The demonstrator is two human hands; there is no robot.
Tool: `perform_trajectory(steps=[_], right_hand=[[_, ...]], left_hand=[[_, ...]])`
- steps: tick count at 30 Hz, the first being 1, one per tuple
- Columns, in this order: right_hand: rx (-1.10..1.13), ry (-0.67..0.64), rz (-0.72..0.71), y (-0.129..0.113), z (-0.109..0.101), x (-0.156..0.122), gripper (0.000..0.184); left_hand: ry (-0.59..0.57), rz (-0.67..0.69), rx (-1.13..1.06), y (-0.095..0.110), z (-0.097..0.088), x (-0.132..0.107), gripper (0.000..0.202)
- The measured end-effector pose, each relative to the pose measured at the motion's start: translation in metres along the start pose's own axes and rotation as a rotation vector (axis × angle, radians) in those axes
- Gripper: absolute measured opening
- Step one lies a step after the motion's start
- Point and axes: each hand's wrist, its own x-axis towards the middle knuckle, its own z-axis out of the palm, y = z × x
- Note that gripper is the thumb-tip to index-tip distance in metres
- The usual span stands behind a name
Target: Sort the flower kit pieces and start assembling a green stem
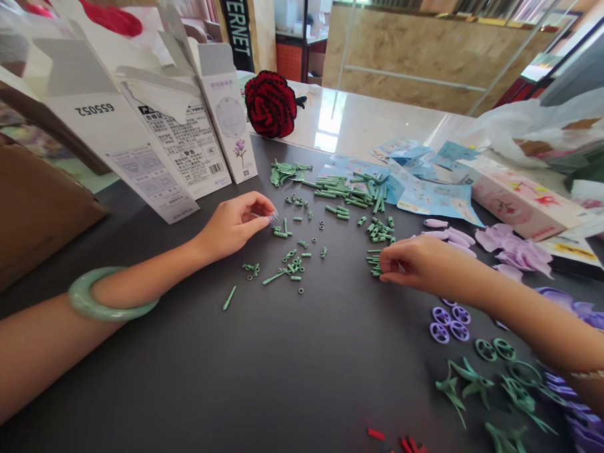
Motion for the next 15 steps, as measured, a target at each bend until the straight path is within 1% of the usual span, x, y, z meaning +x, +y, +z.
perform_trajectory(steps=[3,5,7,9,12,15], right_hand=[[0.068,0.024,-0.020,-0.005,-0.006,0.002,0.028],[0.089,0.087,-0.045,-0.012,-0.013,0.009,0.030],[0.075,0.155,-0.106,-0.022,-0.019,0.022,0.029],[0.039,0.191,-0.226,-0.033,-0.024,0.043,0.028],[-0.071,0.279,-0.432,-0.049,-0.025,0.083,0.028],[-0.217,0.290,-0.554,-0.061,-0.021,0.121,0.029]], left_hand=[[0.033,-0.005,-0.019,0.000,0.000,0.000,0.010],[0.078,-0.016,-0.055,-0.001,0.000,0.000,0.010],[0.122,-0.019,-0.094,-0.001,0.001,0.000,0.010],[0.147,-0.008,-0.106,0.000,0.001,-0.001,0.009],[0.172,0.004,-0.106,0.000,0.001,-0.001,0.008],[0.195,0.011,-0.117,0.000,0.001,-0.001,0.008]])
